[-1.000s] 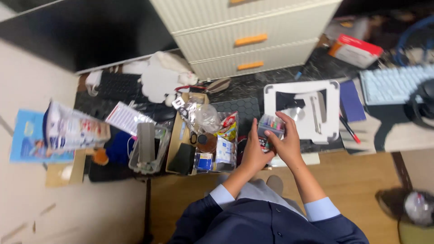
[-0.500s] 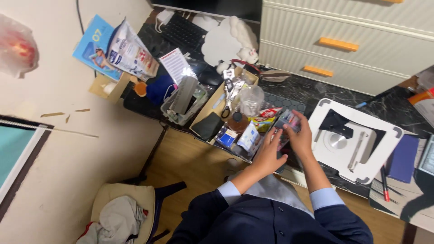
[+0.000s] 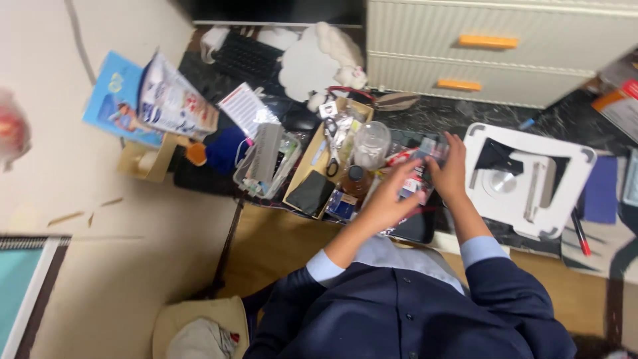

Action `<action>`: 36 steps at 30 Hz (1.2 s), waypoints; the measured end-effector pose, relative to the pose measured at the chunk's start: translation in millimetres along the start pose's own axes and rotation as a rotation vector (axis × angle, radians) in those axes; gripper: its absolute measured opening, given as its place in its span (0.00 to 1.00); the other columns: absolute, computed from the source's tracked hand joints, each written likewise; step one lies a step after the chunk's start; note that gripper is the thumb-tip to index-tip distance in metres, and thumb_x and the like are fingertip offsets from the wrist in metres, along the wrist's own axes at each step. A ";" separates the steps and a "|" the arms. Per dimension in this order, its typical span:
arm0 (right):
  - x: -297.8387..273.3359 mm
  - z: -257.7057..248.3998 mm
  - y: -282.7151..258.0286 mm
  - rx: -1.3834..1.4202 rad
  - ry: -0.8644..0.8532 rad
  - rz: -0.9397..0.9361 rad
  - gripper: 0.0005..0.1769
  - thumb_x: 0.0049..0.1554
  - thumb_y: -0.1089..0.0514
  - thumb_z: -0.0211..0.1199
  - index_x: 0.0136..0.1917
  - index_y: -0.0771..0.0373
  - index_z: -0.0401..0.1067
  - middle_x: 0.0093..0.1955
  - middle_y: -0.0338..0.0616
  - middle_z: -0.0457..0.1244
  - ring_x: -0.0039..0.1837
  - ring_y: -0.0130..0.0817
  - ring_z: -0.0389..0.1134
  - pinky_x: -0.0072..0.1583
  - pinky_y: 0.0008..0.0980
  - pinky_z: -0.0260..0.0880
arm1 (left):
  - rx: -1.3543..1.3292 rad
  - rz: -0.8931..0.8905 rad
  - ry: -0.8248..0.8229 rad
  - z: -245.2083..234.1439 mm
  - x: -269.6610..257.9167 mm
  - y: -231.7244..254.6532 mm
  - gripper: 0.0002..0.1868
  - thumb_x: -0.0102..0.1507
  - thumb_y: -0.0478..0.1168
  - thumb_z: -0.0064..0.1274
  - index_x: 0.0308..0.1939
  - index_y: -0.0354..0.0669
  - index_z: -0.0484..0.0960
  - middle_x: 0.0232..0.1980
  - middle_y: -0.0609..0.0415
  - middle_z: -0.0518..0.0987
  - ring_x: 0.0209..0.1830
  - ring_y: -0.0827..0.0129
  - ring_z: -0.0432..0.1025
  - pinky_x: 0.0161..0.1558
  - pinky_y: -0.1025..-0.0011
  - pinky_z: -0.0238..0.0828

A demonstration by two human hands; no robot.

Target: Arranging roses in a vase and organizing various small office and personal items on a cluttered desk.

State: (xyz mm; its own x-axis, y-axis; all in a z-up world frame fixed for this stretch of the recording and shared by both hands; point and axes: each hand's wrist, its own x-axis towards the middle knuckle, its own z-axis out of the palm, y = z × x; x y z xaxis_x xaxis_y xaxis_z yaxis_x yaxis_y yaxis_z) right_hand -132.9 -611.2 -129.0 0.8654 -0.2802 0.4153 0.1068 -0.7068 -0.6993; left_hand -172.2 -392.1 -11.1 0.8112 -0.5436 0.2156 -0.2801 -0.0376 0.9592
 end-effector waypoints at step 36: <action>-80.1 -166.3 11.9 0.212 -0.022 0.293 0.16 0.59 0.67 0.57 0.59 0.61 0.76 0.70 0.45 0.61 0.59 0.38 0.71 0.56 0.35 0.74 | -0.059 -0.253 -0.137 171.3 25.2 -98.5 0.37 0.62 0.37 0.58 0.75 0.43 0.62 0.74 0.44 0.67 0.69 0.59 0.69 0.56 0.67 0.73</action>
State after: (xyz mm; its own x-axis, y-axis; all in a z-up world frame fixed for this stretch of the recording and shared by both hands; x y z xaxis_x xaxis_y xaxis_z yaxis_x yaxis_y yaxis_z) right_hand -282.3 -705.2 -73.8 0.8846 -0.4349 0.1683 -0.0501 -0.4476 -0.8928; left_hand -212.1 -545.8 -131.5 0.7736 -0.6313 -0.0547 -0.0440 -0.1396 0.9892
